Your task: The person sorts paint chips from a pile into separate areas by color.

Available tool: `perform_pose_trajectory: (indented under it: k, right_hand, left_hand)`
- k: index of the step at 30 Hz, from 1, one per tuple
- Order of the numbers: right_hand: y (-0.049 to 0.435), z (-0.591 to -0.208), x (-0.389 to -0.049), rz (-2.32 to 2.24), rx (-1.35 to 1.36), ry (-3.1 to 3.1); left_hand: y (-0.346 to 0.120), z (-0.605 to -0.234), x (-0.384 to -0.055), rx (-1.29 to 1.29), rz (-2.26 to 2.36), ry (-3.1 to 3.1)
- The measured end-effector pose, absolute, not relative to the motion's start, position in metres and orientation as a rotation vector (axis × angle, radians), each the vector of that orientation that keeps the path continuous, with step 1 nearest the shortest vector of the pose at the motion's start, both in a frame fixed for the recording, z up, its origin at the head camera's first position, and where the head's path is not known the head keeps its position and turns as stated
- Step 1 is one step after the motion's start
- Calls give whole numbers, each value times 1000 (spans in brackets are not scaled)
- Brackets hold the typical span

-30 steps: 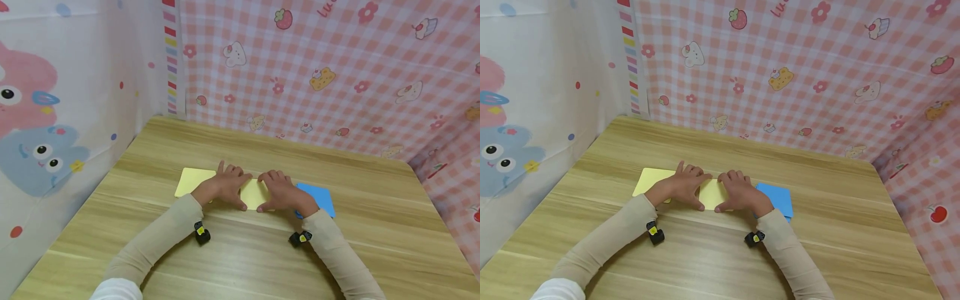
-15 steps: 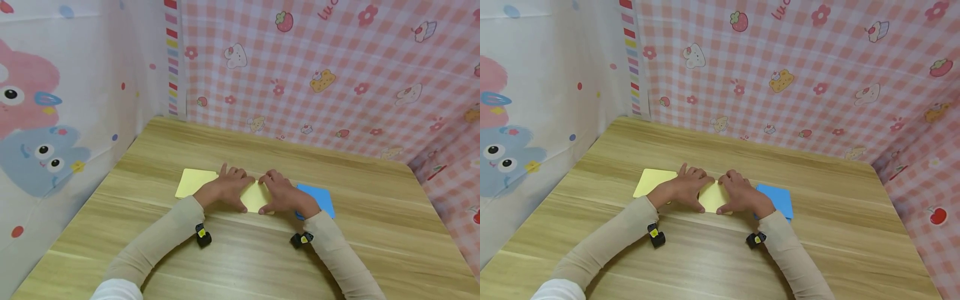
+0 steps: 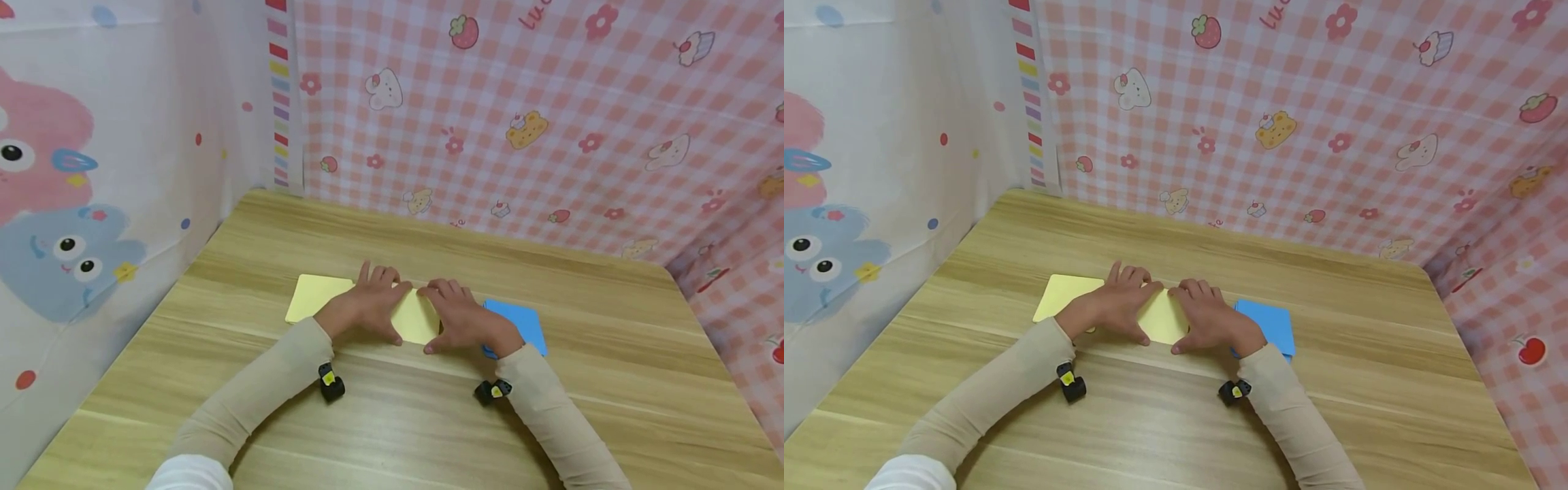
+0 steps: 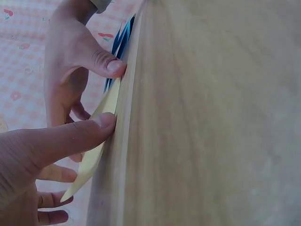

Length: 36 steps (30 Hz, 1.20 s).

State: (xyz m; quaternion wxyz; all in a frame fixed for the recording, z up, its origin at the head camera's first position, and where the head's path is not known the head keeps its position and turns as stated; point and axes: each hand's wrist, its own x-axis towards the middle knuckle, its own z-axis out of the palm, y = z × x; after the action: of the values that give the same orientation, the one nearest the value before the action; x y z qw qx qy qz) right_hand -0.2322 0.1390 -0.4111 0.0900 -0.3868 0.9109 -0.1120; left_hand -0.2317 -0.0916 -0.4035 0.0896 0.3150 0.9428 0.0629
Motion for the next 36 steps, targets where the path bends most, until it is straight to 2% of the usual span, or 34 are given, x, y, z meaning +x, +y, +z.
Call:
perform_pose_trajectory:
  k: [13, 27, 36]
  right_hand:
    - [121, -405, -231, -485, -1132, 2710]
    - [88, -348, -243, -540, -1317, 2754]
    - [58, -351, -231, -558, -1387, 2698]
  left_hand:
    - [-109, -392, -228, 865, 275, 2818]
    - [-145, -333, -228, 805, 770, 2740]
    - [-182, -328, -220, 788, 757, 2740]
